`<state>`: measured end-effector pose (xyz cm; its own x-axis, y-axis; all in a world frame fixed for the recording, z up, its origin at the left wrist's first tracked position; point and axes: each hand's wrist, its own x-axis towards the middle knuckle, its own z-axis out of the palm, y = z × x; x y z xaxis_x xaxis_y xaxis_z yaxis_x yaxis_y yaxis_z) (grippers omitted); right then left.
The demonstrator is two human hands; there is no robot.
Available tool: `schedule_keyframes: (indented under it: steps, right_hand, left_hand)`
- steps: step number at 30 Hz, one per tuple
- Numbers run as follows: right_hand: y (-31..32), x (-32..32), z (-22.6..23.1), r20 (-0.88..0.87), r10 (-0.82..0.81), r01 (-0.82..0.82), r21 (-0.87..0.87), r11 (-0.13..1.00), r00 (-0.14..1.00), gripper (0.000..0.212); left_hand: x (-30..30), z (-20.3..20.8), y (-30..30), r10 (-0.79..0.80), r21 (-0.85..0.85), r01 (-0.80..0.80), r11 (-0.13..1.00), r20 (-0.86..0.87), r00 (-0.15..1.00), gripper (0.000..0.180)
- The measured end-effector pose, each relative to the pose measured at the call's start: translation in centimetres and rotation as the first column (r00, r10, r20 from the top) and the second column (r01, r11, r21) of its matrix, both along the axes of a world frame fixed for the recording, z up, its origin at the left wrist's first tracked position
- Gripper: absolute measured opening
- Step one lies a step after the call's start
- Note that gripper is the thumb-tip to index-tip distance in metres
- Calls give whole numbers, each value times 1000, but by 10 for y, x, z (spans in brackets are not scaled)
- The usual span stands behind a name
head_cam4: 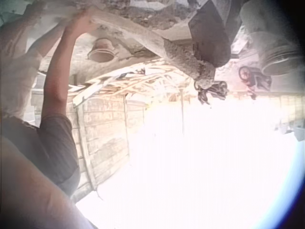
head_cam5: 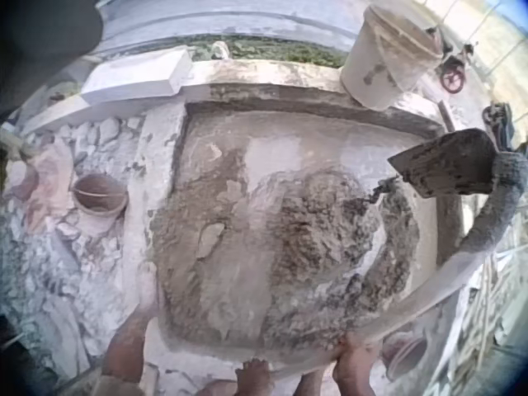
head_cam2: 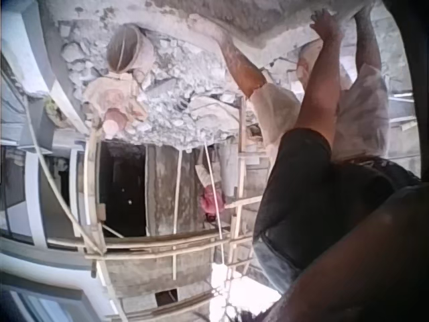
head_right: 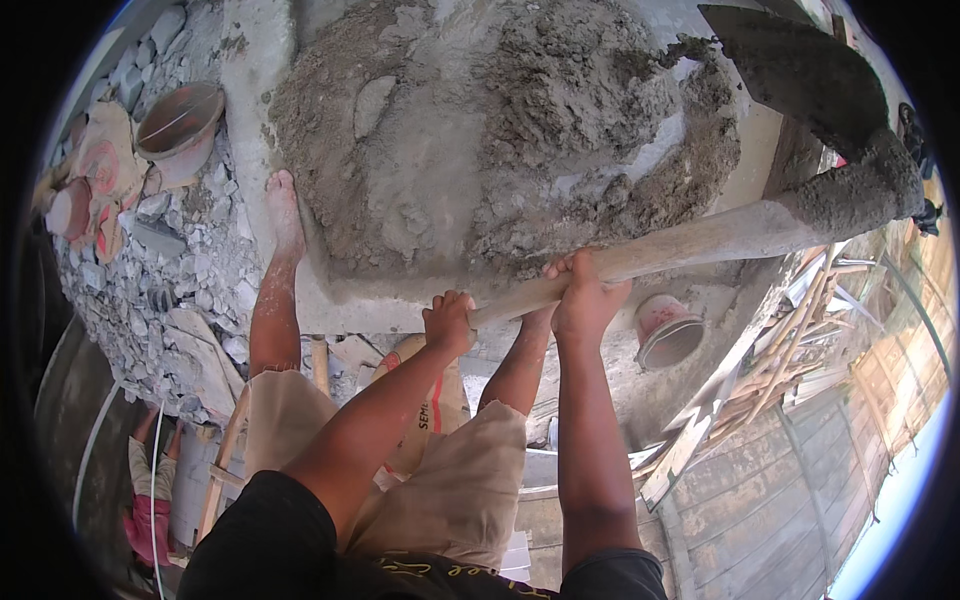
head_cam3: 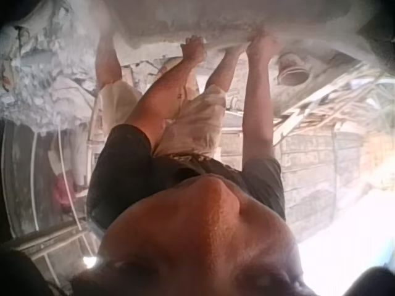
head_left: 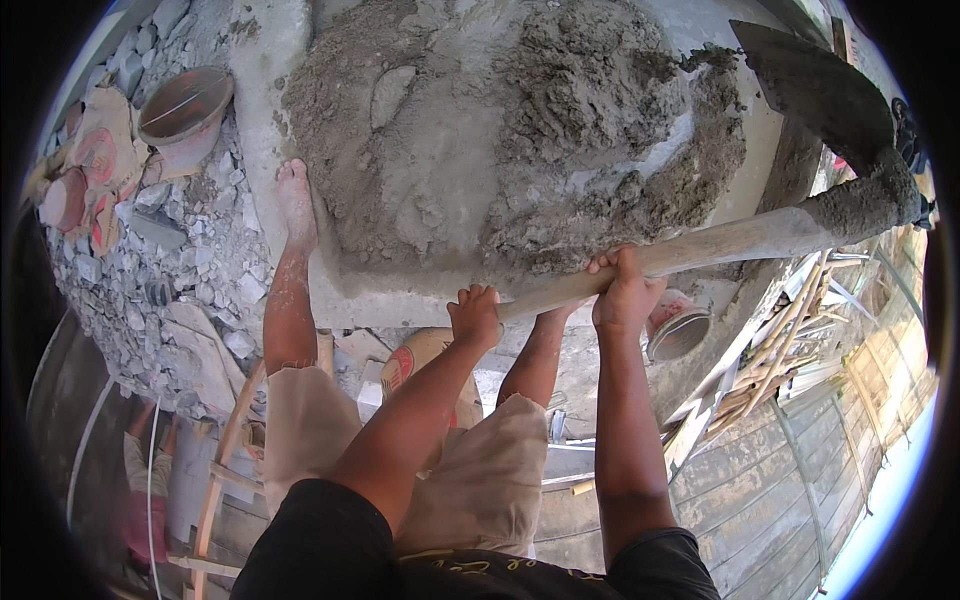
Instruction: The person mixes sand and cement with water in a rectangular pit using a shovel, pulling the mixture together and turning it over.
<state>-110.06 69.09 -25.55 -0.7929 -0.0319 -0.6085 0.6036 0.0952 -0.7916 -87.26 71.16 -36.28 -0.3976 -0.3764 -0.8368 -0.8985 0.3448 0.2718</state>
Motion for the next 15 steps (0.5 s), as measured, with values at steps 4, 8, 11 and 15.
schedule_keyframes:
  steps: [4, 8, 11, 15]
  right_hand:
    - [-3, 2, 28, 25, 74, -73, -46, 996, 997, 7]
    - [-36, 34, 20, 154, 238, -261, 152, 953, 959, 14]
    - [-67, 60, -21, 249, 401, -458, 245, 854, 881, 22]
    - [-80, 104, -120, 258, 501, -563, 393, 727, 826, 26]
  left_hand:
    - [21, 55, 4, 270, 246, -193, 950, -330, 905, 32]
    - [56, 120, 10, 484, 402, -399, 824, -133, 865, 28]
    - [83, 129, 12, 538, 434, -450, 780, -99, 837, 33]
    - [99, 115, 2, 629, 430, -641, 636, 192, 753, 26]
